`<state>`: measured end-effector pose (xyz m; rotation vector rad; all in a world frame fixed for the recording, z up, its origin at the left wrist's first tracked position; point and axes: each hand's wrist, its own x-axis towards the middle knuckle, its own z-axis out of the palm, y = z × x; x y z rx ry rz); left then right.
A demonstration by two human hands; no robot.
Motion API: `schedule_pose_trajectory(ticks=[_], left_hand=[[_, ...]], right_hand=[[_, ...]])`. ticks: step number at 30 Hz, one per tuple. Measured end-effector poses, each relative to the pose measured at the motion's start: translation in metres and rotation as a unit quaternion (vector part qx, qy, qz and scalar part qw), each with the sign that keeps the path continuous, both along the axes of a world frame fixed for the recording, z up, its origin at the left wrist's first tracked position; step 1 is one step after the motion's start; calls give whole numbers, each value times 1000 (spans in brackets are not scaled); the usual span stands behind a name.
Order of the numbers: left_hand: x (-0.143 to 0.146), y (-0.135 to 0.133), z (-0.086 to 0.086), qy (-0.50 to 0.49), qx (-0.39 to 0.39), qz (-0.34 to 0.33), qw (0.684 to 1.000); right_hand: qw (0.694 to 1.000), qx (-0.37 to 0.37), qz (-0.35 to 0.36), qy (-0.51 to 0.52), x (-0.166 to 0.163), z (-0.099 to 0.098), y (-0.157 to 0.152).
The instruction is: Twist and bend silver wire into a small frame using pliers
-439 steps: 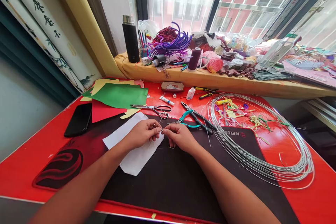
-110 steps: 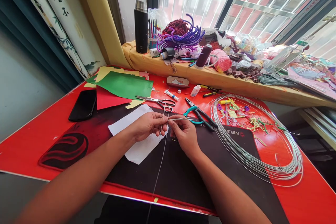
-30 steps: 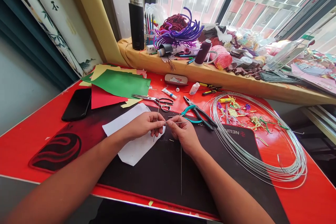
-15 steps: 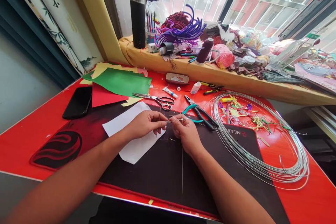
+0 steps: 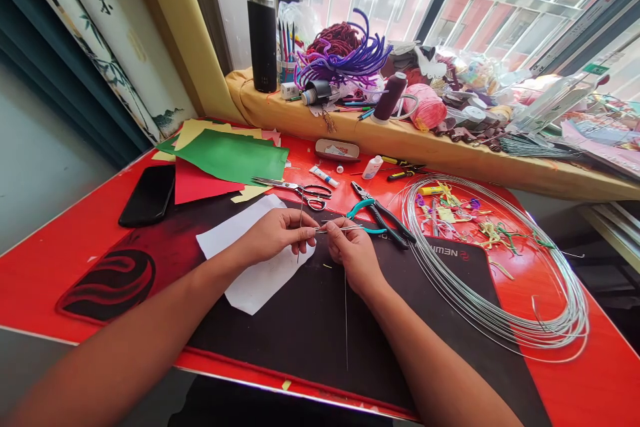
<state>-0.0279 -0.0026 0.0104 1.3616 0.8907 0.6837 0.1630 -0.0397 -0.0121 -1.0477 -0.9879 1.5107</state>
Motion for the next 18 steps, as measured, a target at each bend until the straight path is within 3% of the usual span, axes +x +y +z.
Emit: schedule_pose_trajectory(ticks=[7,18], left_hand=[[0,0,-3,-14,10,-4,1000],[2,-6,2,48,73,13,996]], right_hand=[[999,9,-30,-22,-1,0,1],[999,5,-30,-23,-1,-1,1]])
